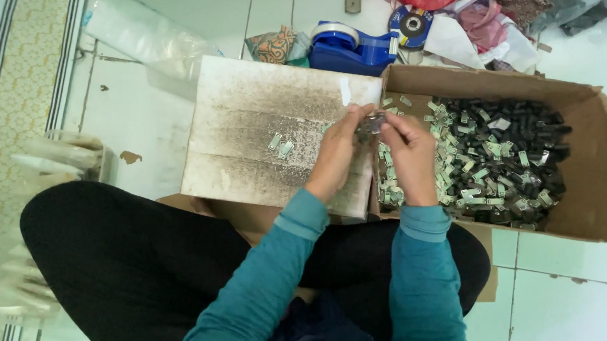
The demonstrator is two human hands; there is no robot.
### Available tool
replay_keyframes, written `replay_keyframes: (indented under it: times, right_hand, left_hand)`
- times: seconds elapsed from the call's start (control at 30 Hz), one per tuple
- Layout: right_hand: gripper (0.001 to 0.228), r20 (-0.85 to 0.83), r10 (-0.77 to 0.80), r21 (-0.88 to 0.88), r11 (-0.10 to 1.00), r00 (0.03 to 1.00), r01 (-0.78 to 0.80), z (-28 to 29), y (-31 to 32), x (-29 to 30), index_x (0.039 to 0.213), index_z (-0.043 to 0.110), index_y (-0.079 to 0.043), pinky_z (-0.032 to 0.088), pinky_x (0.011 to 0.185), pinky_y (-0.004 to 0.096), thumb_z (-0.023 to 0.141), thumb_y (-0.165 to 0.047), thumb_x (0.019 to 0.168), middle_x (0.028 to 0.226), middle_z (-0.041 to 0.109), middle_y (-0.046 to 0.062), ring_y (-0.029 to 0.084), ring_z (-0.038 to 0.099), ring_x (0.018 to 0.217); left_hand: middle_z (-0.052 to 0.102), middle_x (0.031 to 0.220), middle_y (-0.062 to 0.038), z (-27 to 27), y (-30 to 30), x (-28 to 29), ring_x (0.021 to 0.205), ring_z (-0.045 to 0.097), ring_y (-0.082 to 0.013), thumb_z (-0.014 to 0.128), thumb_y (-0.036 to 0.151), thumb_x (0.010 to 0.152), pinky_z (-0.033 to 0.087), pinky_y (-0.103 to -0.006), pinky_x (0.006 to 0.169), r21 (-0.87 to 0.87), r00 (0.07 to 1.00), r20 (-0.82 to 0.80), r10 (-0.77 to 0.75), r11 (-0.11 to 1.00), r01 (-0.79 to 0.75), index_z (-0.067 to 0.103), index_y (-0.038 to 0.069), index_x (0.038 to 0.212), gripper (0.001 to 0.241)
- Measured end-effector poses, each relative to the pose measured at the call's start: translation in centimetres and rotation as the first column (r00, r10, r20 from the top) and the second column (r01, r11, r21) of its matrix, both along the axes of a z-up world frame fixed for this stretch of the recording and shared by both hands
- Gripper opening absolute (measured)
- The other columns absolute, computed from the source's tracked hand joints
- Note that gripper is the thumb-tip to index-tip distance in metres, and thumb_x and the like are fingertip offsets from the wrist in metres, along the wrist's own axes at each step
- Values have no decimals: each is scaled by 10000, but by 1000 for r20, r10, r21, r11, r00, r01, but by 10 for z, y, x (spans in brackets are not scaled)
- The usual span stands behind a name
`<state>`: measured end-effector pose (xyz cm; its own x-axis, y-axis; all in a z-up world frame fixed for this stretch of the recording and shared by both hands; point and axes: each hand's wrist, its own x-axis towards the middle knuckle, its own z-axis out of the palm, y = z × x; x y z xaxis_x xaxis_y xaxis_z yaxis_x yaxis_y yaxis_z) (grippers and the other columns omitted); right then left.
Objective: The person is sitting on the floor, picking up small metal components from a large cardboard box and placing them into small plastic bags for packaging.
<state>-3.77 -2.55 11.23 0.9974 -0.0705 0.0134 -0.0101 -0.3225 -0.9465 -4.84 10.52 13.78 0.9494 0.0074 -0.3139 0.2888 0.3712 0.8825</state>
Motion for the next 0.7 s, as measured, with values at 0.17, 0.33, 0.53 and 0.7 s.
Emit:
replay_keyframes:
  times: [0.17, 0.33, 0.53, 0.7]
  right_hand:
    - [324, 182, 263, -36, 965, 948, -260, 3, 30, 3, 1286, 728, -76, 541, 961, 470, 652, 1, 980, 1202, 724, 199, 343, 685, 1156]
    - [272, 123, 117, -26, 993, 985, -115, 2, -8, 6, 1214, 767, -92, 583, 866, 390, 636, 5, 997, 1021, 768, 163, 237, 719, 1003]
    - [297, -59, -175, -135, 977, 983, 166, -33, -92, 1, 1251, 732, -30, 615, 727, 310, 589, 3, 994, 1029, 726, 208, 201, 720, 872]
    - [415, -455, -222, -489, 871, 862, -35, -135, -126, 14, 1088, 813, -240, 646, 496, 408, 568, -16, 838, 870, 754, 191, 296, 758, 717]
  left_hand:
    - [552, 1429, -317, 30, 58, -12, 1405, 456, -458, 265, 458, 1107, 294, -586, 1188, 394, 996, 86, -15, 919, -20, 569, 38, 1444, 619]
    - [537, 1439, -314, 45, 60, -12, 1402, 437, -496, 282, 467, 1109, 301, -652, 1139, 458, 994, 108, -6, 888, -45, 534, 63, 1476, 601]
    - [650, 1302, -235, 22, -7, -3, 1029, 711, -287, 525, 169, 1056, 605, -409, 849, 511, 934, 91, -346, 821, 254, 554, 94, 1442, 394]
    - [729, 1116, -283, -255, -142, 35, 997, 734, -371, 596, 6, 933, 640, -460, 851, 863, 699, -139, -701, 261, 433, 679, -33, 1247, 327]
